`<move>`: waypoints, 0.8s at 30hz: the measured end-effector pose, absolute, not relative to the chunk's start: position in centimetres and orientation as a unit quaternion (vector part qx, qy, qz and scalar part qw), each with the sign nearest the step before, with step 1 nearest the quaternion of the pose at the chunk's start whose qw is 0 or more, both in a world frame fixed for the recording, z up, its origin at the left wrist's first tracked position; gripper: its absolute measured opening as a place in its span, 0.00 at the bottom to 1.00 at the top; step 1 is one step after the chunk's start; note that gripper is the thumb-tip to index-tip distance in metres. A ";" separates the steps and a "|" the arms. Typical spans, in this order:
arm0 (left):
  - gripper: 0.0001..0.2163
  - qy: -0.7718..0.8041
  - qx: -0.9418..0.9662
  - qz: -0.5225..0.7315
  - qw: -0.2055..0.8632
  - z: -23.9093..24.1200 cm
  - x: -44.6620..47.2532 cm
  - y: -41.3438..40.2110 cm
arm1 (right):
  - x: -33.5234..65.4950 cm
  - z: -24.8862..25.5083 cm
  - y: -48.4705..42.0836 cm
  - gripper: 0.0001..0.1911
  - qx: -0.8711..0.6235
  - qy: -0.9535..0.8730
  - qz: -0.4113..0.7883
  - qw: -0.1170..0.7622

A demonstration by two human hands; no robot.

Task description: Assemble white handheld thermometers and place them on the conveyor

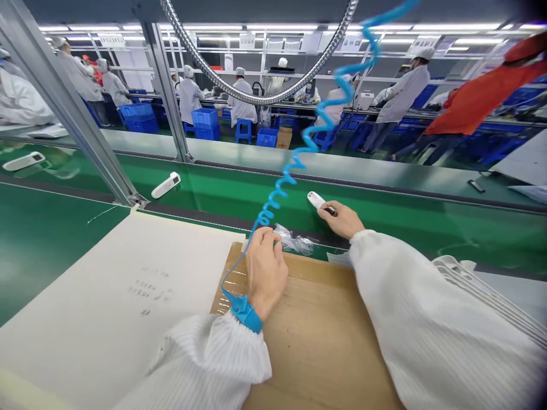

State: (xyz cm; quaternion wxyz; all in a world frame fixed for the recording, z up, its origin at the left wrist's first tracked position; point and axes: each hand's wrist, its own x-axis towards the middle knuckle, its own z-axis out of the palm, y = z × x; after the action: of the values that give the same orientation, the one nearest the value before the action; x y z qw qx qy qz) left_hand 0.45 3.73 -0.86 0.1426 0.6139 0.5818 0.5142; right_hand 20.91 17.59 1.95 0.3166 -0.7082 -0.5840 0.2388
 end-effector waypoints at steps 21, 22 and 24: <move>0.12 0.519 0.697 0.403 0.287 1.8 2.3 1.4 | 19.8 5.7 3.3 0.07 -0.472 -0.813 -0.018 0.342; 0.12 0.524 0.696 0.401 0.283 1.8 2.3 1.4 | 19.6 5.6 3.5 0.07 -0.470 -0.822 -0.083 0.310; 0.11 0.543 0.677 0.405 0.287 1.5 2.4 1.5 | 19.2 5.3 3.6 0.10 -0.470 -0.823 -0.170 0.270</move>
State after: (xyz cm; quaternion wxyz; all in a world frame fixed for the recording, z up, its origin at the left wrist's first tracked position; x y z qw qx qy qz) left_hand 2.37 1.47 1.52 0.2874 0.6768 0.5431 0.4055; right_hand 19.22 3.64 5.29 0.2700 -0.4703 -0.8229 -0.1697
